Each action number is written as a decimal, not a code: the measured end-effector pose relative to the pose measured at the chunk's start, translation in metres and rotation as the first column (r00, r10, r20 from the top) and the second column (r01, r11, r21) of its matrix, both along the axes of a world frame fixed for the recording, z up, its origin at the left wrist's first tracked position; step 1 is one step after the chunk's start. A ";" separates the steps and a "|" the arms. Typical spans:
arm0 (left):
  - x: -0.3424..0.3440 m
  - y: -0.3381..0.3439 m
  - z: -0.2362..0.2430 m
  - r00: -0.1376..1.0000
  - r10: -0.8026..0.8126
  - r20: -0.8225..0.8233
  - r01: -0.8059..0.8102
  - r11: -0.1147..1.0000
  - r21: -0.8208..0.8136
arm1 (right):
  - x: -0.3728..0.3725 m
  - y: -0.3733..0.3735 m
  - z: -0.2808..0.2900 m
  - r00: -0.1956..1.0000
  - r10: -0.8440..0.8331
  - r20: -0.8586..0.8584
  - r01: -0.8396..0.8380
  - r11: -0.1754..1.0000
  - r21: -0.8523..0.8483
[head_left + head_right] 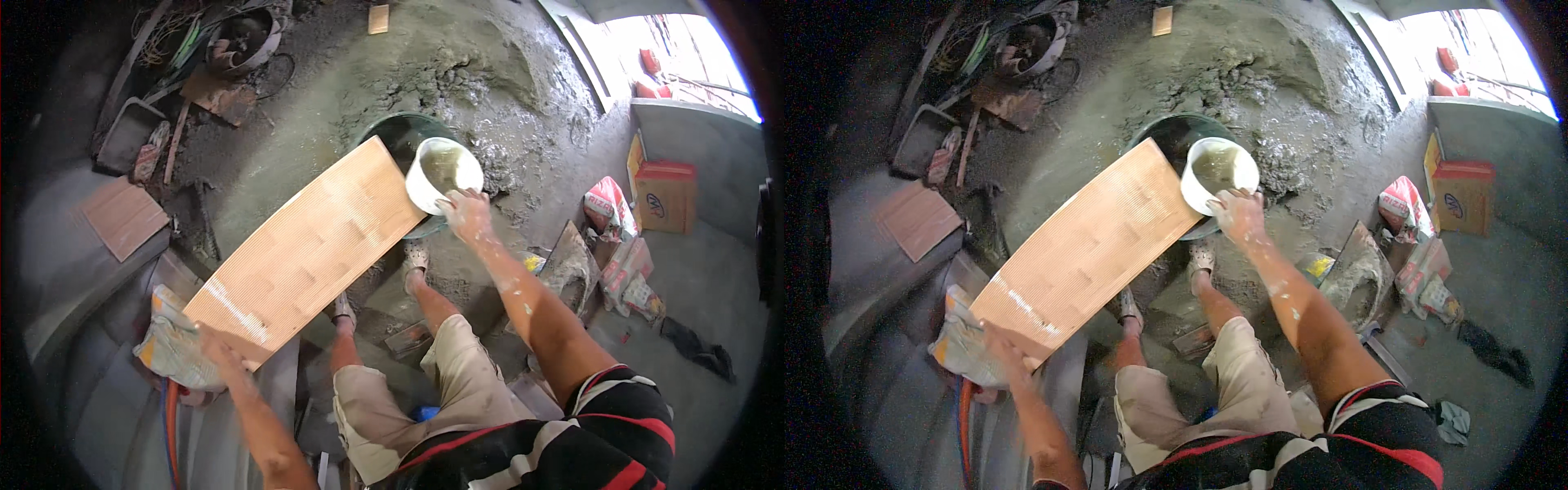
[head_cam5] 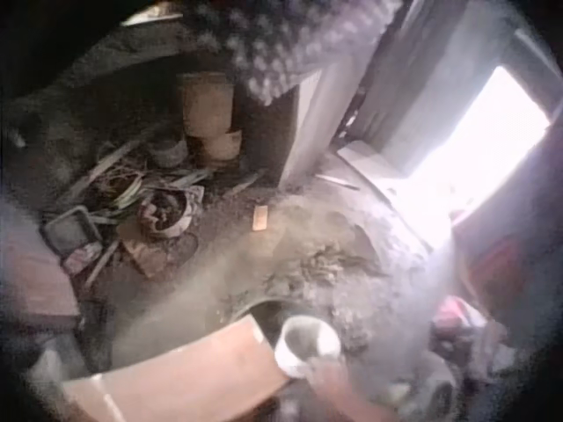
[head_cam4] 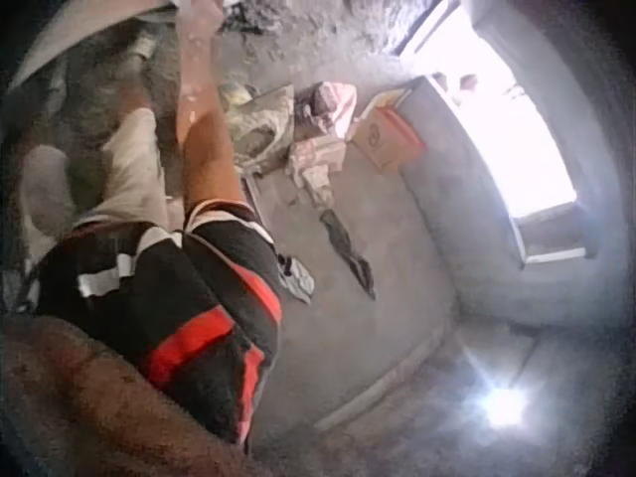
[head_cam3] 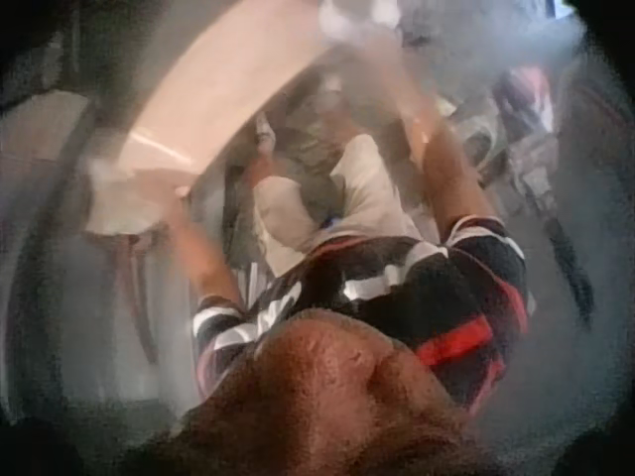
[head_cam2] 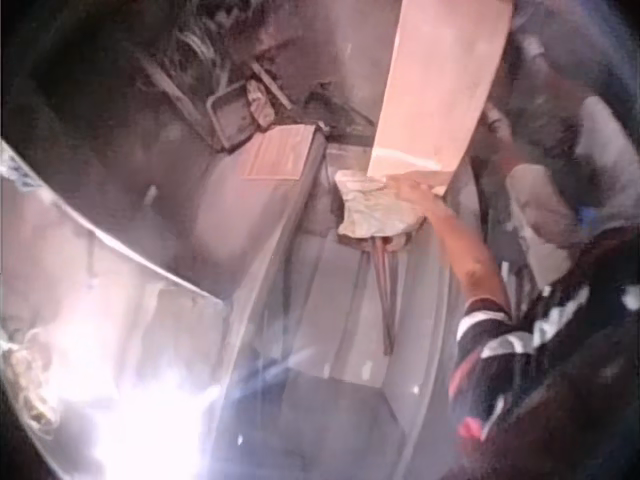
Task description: The person applies mortar to a concrete wall, positions a tile against it, and presses it into place by hand. They then pour water from a cup onto a second tile to clean it and use a trowel to apply mortar to the back of that tile.
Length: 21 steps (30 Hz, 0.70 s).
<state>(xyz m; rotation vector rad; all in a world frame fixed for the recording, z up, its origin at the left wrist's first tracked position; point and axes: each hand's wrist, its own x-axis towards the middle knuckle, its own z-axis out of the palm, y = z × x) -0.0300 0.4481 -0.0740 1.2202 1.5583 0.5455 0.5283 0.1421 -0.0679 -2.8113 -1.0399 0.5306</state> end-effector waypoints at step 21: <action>0.005 -0.021 -0.079 0.783 0.432 0.448 -0.131 0.818 -0.561 | -0.222 0.067 0.081 0.733 0.667 -0.132 -0.624 0.737 0.260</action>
